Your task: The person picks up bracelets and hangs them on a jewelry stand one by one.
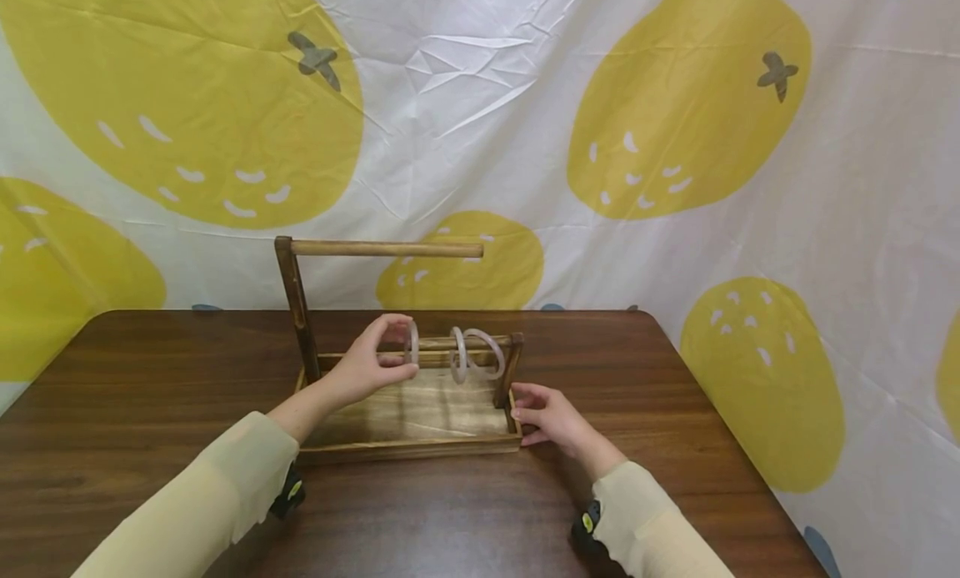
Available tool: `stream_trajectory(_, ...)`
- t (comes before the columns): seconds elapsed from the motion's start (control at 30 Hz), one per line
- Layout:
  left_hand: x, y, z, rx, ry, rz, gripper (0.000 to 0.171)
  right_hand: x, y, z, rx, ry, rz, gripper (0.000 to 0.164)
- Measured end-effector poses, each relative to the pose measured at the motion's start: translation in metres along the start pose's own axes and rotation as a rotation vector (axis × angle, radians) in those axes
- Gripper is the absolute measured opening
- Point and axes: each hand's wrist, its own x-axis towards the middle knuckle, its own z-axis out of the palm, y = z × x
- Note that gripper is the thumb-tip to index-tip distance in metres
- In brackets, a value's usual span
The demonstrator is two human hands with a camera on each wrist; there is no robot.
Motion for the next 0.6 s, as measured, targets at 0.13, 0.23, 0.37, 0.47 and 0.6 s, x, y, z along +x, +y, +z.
stream_trajectory(0.13,0.0011,0.0018,0.0013,0.002,-0.008,-0.004,0.063,0.0004,0.0004,-0.0007,0.0,0.005,0.002,0.059)
stream_trajectory(0.23,0.0023,0.0024,0.0028,-0.005,-0.012,-0.004,0.062,0.0003,-0.0002,-0.0014,0.001,0.005,0.005,0.058)
stream_trajectory(0.37,0.0053,0.0021,0.0056,-0.021,-0.017,-0.005,0.062,-0.0003,-0.0012,-0.0013,0.004,0.001,0.007,0.058)
stream_trajectory(0.47,0.0074,0.0016,0.0077,-0.03,-0.017,-0.009,0.062,-0.0008,-0.0017,-0.001,0.006,0.003,0.011,0.057)
stream_trajectory(0.6,0.0085,0.0022,0.0097,-0.045,-0.014,-0.011,0.063,-0.0013,-0.0023,-0.0011,0.004,0.004,0.014,0.057)
